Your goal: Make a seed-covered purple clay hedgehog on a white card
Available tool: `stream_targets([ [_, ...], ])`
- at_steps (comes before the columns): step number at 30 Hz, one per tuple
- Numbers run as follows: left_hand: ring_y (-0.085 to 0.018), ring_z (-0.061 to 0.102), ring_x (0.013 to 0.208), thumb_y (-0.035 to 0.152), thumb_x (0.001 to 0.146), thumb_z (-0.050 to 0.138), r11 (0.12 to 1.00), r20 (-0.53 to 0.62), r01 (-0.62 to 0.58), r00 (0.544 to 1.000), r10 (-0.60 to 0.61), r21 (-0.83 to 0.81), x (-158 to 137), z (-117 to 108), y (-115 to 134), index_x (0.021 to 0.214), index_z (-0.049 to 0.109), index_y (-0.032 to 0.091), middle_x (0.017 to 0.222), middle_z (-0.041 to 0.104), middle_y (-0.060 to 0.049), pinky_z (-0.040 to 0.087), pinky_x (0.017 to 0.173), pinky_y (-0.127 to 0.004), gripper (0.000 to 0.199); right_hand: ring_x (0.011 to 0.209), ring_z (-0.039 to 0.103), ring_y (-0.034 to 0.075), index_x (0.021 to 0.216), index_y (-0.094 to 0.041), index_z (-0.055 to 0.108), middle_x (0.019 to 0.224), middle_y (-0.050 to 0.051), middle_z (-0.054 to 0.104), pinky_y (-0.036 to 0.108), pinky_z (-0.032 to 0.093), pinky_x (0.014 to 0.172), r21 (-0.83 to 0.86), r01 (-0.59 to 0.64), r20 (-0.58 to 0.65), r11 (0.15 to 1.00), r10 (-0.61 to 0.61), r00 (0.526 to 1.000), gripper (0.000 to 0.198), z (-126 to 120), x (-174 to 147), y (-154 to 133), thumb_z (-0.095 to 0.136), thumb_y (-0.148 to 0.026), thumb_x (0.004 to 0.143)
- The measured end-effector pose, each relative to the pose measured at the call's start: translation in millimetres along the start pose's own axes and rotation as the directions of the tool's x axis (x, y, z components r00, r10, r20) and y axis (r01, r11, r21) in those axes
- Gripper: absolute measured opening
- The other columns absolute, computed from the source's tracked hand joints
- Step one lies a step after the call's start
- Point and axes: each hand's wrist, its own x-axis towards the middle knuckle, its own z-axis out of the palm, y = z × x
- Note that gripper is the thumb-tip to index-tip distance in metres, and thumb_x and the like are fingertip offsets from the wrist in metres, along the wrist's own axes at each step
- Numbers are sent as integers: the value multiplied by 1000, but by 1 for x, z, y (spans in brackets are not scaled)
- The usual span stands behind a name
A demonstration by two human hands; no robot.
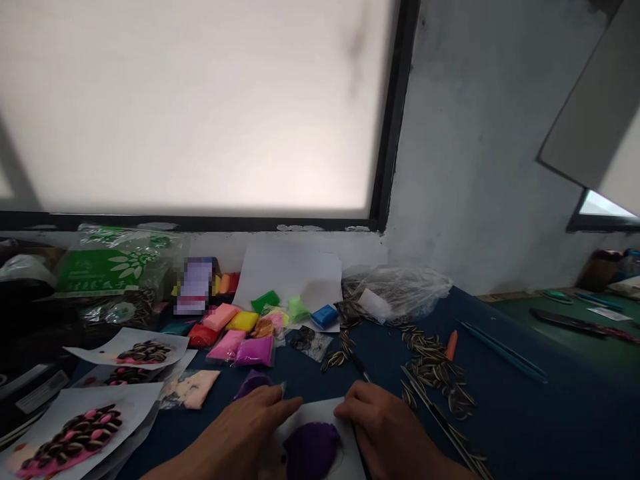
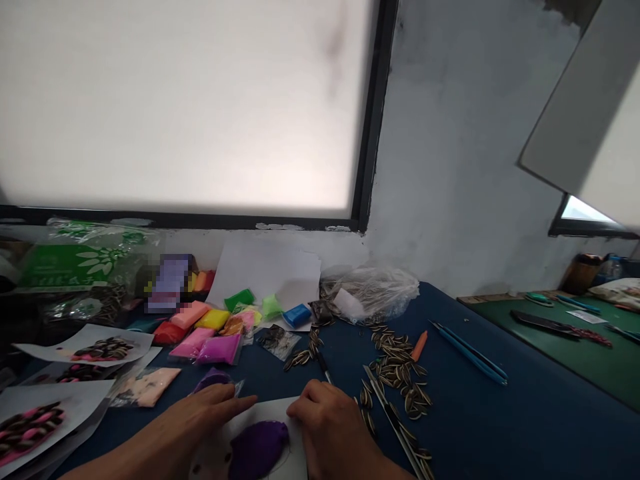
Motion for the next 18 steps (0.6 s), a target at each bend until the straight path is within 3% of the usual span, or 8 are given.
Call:
stream_targets([
  [3,-36,65,107,35,71,78,1000,40,26,999,-26,-1,-4,-12,11,136,62,28,122,70,-13,51,88,-37,68,89,64,24,118,-16,72,103,13,69,30,48,69,21,16,7,1000,-16,1000,44,1,0,1,47,-4,84],
  [6,-37,63,110,36,72,77,999,37,24,999,-25,26,-2,-9,10,135,63,27,125,69,-14,50,91,-39,65,93,64,26,122,-13,70,106,14,69,32,50,74,41,36,5,999,-36,999,46,0,-2,0,47,-3,83],
  [11,-43,66,103,35,67,79,984,159,40,985,-68,174,9,4,-3,134,64,22,119,71,-20,52,86,-46,70,87,66,25,104,-17,76,101,12,70,30,48,67,19,71,-33,997,-70,997,39,-2,-4,-2,51,-3,78],
  [13,-41,67,99,40,66,82,986,140,26,989,-49,162,9,2,-1,133,65,24,116,72,-18,53,84,-45,71,85,66,24,100,-20,77,99,11,70,30,45,65,-17,92,-41,996,-93,995,36,1,-5,0,53,-5,78],
  [15,-36,66,102,40,76,76,992,60,-7,998,-1,129,5,-4,4,141,57,30,120,70,-14,49,89,-41,68,84,66,24,100,-22,77,97,10,70,30,43,63,-66,118,-51,991,-122,991,32,6,-5,3,55,-9,80],
  [18,-32,68,91,45,79,74,991,64,-46,997,38,128,0,-14,14,137,60,33,107,72,-12,50,82,-37,61,79,64,24,100,-22,75,97,11,69,30,41,60,-191,145,-85,971,-163,983,24,17,-7,7,58,-18,84],
])
